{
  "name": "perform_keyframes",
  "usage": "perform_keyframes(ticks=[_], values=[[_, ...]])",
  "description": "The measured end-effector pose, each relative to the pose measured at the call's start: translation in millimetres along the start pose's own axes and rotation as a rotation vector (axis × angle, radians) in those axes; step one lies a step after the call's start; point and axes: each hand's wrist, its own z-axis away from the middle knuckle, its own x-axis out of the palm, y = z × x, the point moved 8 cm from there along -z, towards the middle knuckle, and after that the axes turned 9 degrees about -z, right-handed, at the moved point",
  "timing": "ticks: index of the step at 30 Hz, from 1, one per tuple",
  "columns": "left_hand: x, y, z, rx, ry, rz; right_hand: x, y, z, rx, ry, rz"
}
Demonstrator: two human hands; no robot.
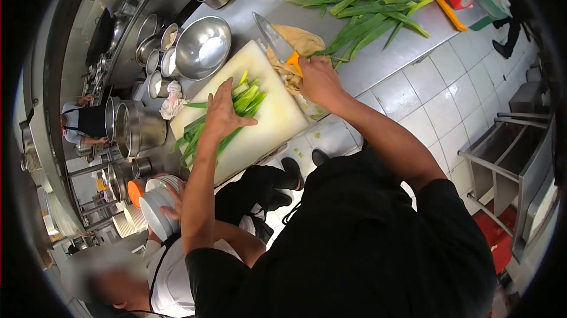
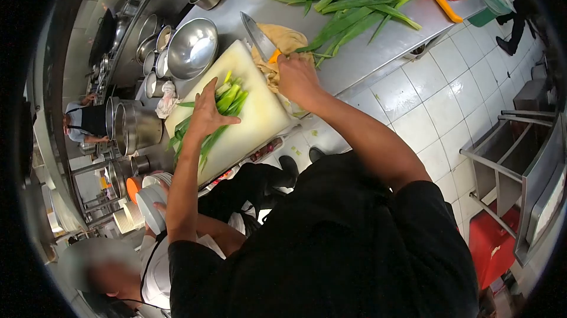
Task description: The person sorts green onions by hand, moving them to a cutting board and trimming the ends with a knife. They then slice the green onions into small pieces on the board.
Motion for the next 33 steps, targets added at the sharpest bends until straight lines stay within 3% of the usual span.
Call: perform_keyframes(ticks=[4,10,13,15,18,19,22,29,33], values=[[-2,8,2,-0.024,0.023,-0.031,3,0,-15,0.092,0.039,0.022],[-2,9,4,-0.046,0.040,-0.014,-18,-19,-7,0.216,-0.253,-0.148],[-1,7,5,-0.061,0.042,-0.014,-18,-27,43,0.239,-0.263,-0.216],[2,7,5,-0.059,0.057,-0.022,-25,-52,79,0.107,-0.235,-0.189],[3,7,8,-0.045,0.087,-0.009,2,-52,110,0.115,-0.318,-0.176],[3,8,7,-0.033,0.101,0.000,5,-58,114,0.060,-0.258,-0.180],[10,5,2,-0.027,0.107,0.034,27,-66,128,0.097,-0.364,-0.171],[18,0,-2,-0.046,0.056,0.086,13,-70,126,0.089,-0.288,-0.213],[20,-1,-5,-0.045,0.062,0.074,18,-75,133,0.066,-0.396,-0.201]])
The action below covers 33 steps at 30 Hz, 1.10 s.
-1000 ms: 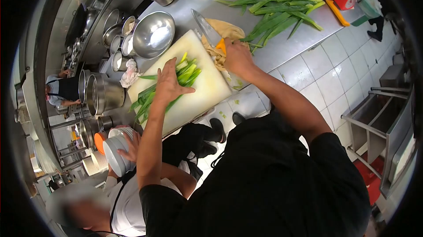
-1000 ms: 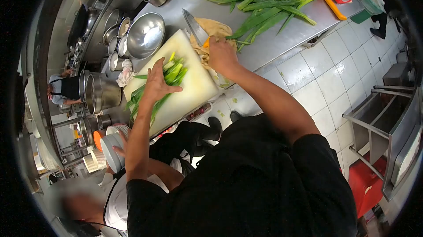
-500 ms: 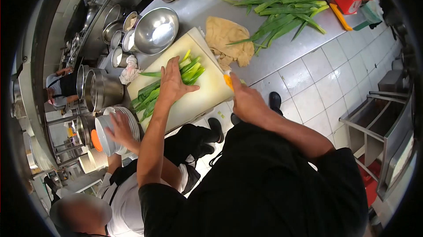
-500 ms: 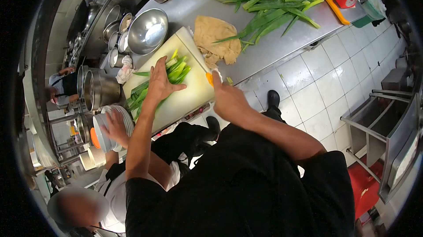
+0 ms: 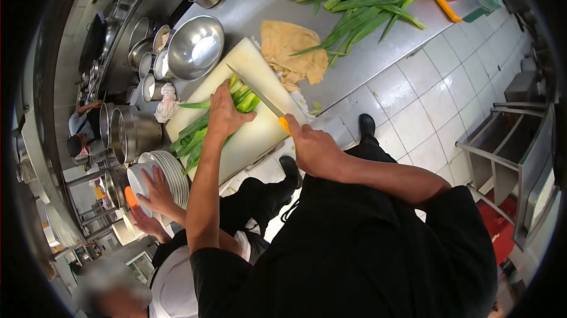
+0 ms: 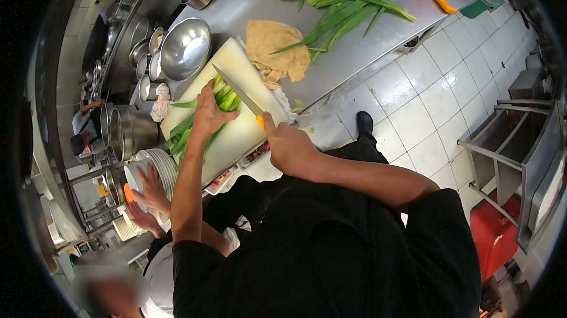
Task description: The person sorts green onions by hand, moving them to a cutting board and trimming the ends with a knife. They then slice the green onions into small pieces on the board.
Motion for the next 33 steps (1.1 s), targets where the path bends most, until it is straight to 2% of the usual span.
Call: perform_keyframes(ticks=[5,8,13,19,26,29,33], values=[[2,-1,0,0.007,-0.012,-0.008,-4,3,0,0.006,0.084,-0.021],[6,-4,-7,-0.005,-0.033,0.011,8,4,0,-0.015,0.019,-0.043],[-1,0,-2,0.003,0.001,-0.040,7,3,4,0.011,0.049,-0.098],[0,-10,2,0.001,-0.081,-0.123,6,6,3,0.003,0.081,-0.138],[0,-7,-10,0.087,0.103,-0.066,-1,5,-6,0.183,-0.027,-0.166],[-3,0,-7,0.096,0.164,-0.085,-1,7,-5,0.081,0.088,-0.173],[3,4,-12,0.088,0.216,-0.111,-1,11,9,0.127,0.146,-0.129]])
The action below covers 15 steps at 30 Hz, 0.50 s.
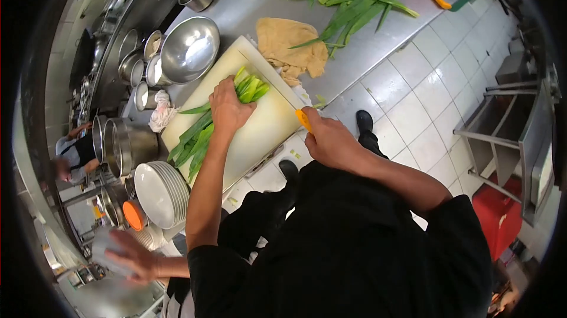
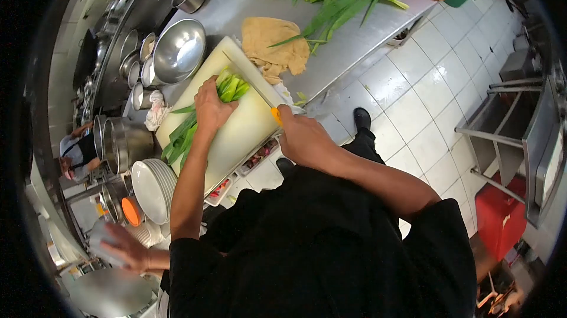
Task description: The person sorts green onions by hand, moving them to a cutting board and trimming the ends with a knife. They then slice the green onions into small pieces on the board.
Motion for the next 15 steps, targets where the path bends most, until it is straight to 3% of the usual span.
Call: perform_keyframes(ticks=[15], values=[[8,-4,7,0.018,-0.099,0.189,8,-6,-2,-0.009,-0.010,0.013]])
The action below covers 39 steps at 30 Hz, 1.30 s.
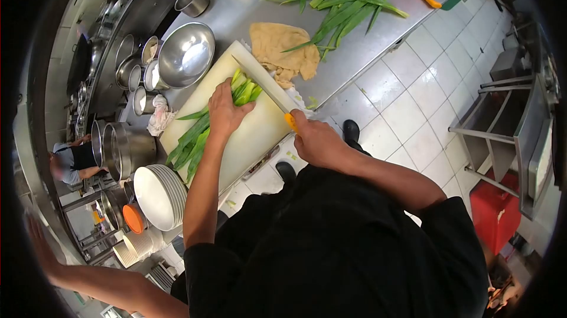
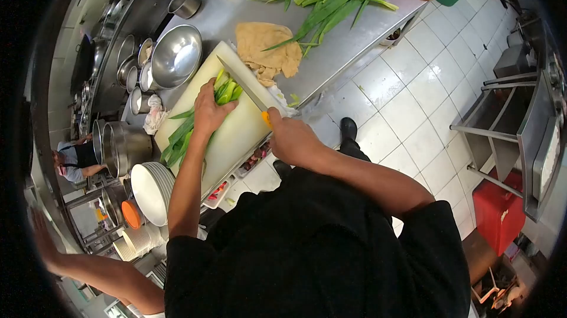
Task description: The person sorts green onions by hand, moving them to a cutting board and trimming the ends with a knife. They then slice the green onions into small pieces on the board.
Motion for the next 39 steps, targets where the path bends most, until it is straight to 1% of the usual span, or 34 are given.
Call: perform_keyframes(ticks=[1,4,6,10,13,16,19,20,24,30,33,36,39], values=[[-4,6,-3,-0.006,-0.007,0.015,-2,2,-2,-0.006,-0.006,0.000],[-14,18,2,-0.065,-0.124,-0.041,1,8,-7,-0.035,-0.009,-0.016],[-9,14,3,-0.088,-0.116,-0.044,4,9,-7,-0.067,0.001,-0.040],[-11,14,3,-0.131,-0.113,-0.049,0,5,-7,-0.017,-0.047,-0.086],[-16,21,6,-0.126,-0.083,-0.038,-2,5,-9,-0.006,-0.065,-0.097],[-8,5,-2,-0.319,0.111,0.223,-4,6,-11,-0.007,-0.058,-0.079],[-6,7,-4,-0.365,0.283,0.126,-6,4,-11,-0.010,-0.039,-0.018],[-9,18,-3,-0.312,0.428,-0.016,-8,1,-12,-0.011,-0.035,0.005],[-6,25,1,-0.263,0.562,-0.121,-15,-13,-8,-0.035,-0.030,0.077],[-4,23,4,-0.251,0.585,-0.083,-27,-41,14,0.032,-0.045,0.136],[-8,26,5,-0.238,0.576,-0.096,-23,-36,11,0.040,-0.005,0.177],[-6,21,5,-0.272,0.512,-0.059,-18,-24,2,0.005,0.033,0.213],[-13,24,6,-0.246,0.495,-0.051,-11,-23,5,0.042,-0.008,0.218]])
